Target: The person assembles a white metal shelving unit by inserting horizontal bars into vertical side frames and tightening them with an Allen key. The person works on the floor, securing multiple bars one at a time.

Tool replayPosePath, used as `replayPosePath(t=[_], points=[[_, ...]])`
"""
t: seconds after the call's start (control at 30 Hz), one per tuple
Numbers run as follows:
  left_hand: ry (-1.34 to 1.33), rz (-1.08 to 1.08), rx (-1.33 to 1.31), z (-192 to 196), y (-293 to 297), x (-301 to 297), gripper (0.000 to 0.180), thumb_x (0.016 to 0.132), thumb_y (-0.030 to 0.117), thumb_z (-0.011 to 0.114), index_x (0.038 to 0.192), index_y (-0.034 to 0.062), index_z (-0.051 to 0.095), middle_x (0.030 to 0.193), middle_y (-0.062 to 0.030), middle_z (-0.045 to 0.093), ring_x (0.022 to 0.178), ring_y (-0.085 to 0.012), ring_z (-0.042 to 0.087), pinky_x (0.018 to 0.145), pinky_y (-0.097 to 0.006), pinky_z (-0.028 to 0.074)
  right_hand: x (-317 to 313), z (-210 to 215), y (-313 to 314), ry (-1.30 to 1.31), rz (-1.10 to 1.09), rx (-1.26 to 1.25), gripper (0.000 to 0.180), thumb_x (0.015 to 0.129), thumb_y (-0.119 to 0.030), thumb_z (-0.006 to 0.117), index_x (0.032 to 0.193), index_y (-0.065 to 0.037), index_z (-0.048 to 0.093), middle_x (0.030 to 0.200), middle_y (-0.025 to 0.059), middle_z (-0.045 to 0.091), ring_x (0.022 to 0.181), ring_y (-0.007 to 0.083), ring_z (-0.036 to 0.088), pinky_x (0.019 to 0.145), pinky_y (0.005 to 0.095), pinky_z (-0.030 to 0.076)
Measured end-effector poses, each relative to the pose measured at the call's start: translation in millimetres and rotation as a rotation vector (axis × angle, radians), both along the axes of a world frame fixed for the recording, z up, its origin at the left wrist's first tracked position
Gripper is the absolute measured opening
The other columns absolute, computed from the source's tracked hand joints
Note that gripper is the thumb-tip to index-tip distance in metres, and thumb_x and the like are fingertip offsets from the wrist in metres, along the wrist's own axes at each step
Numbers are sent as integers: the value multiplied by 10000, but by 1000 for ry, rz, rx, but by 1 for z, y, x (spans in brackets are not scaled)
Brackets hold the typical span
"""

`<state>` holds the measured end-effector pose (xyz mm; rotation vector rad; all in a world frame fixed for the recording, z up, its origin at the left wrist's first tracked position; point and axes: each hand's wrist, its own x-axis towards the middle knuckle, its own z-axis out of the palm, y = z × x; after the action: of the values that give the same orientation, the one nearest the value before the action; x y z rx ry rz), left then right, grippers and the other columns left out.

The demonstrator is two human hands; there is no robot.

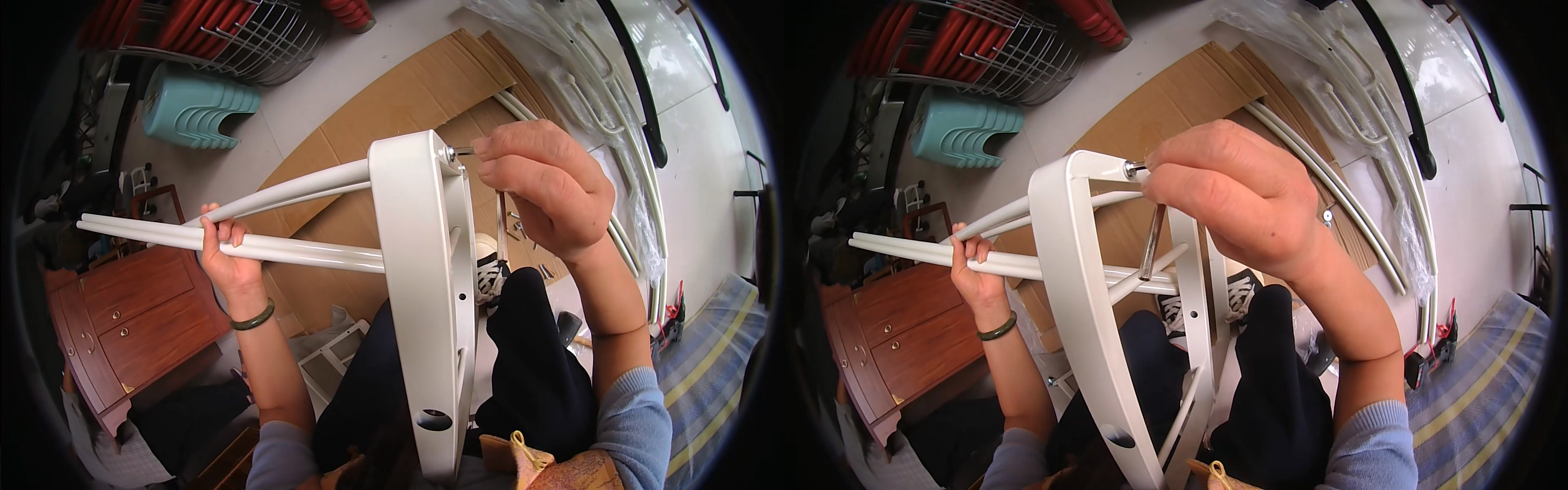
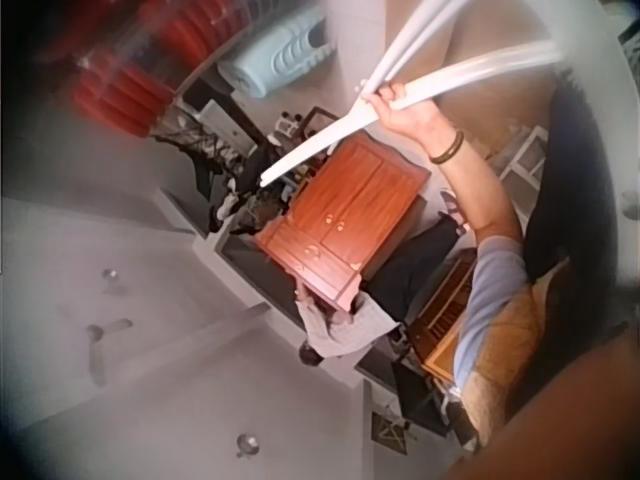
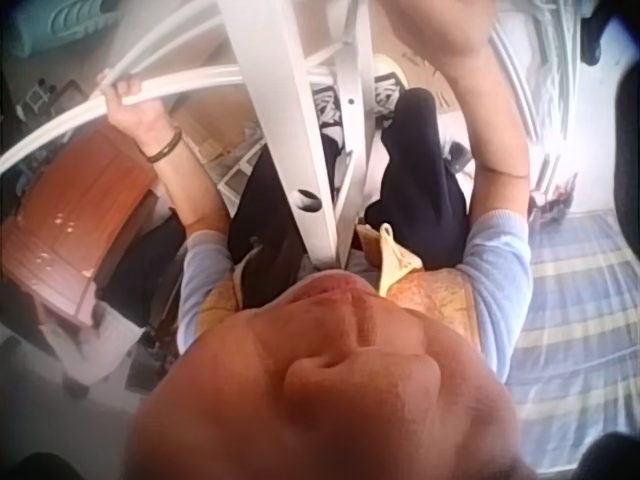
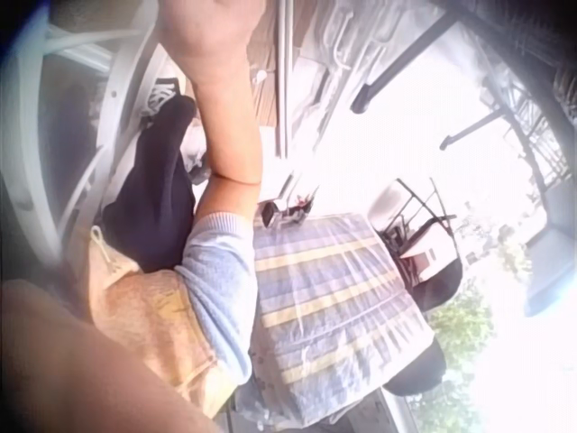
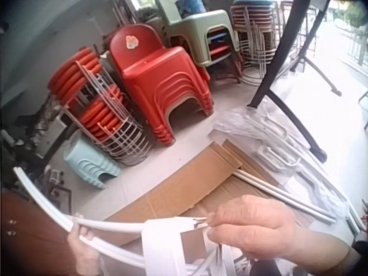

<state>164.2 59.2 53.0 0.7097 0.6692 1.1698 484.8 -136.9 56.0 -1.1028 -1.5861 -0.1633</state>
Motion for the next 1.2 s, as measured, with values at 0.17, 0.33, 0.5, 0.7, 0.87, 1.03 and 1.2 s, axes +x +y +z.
replayPosePath(t=[0.17, 0.33, 0.5, 0.7, 0.87, 1.03, 1.2], points=[[-12, -17, 11, -1, 1, -2, 137, 893, 118, 462, 981, 14, 479, 930, -57, 532, 595, -85, 412, 466, -199, 357, 1, 0, 3, -5, 14, 32, 147, 664, 58, 571, 804, 12, 564, 792, 140, 580, 687, 249, 591, 572, 298, 494], [-9, -3, 9, 0, 0, -1, 140, 894, 118, 461, 987, 14, 475, 932, -59, 531, 595, -90, 412, 470, -201, 362, 0, -4, 7, -93, -7, 114, 163, 634, 6, 590, 797, 9, 581, 772, 120, 573, 665, 231, 581, 555, 279, 483], [-13, -3, 9, -1, 1, -3, 135, 894, 116, 460, 986, 18, 475, 933, -57, 528, 593, -89, 410, 471, -201, 362, -13, 6, -2, 354, -19, -227, 155, 669, 41, 606, 809, -7, 561, 738, 83, 566, 646, 207, 558, 559, 260, 454], [-18, -1, 3, -2, 2, -5, 130, 892, 115, 464, 979, 20, 473, 929, -52, 525, 590, -86, 407, 470, -200, 363, -11, 12, 5, 375, -40, -258, 144, 690, 42, 610, 810, -14, 554, 715, 61, 559, 623, 181, 531, 553, 262, 423], [-10, -8, 3, -2, 1, -4, 131, 890, 119, 469, 979, 24, 476, 923, -46, 527, 588, -85, 404, 476, -197, 362, -19, 11, 2, 568, -57, -272, 153, 678, 57, 609, 807, -10, 559, 720, 65, 567, 626, 195, 541, 557, 269, 427], [19, 11, 0, -4, 0, -4, 131, 889, 124, 472, 979, 29, 479, 911, -42, 529, 584, -83, 399, 484, -194, 360, -10, 15, 4, 319, -34, -236, 149, 704, 50, 609, 836, -10, 574, 719, 61, 572, 619, 165, 542, 556, 255, 430], [2, -6, 8, -4, 2, -7, 135, 890, 124, 471, 979, 22, 477, 919, -44, 523, 585, -83, 399, 482, -197, 363, -12, 16, 4, 509, 53, -316, 220, 797, 49, 524, 1014, 20, 534, 701, 52, 532, 672, 114, 554, 585, 213, 453]])
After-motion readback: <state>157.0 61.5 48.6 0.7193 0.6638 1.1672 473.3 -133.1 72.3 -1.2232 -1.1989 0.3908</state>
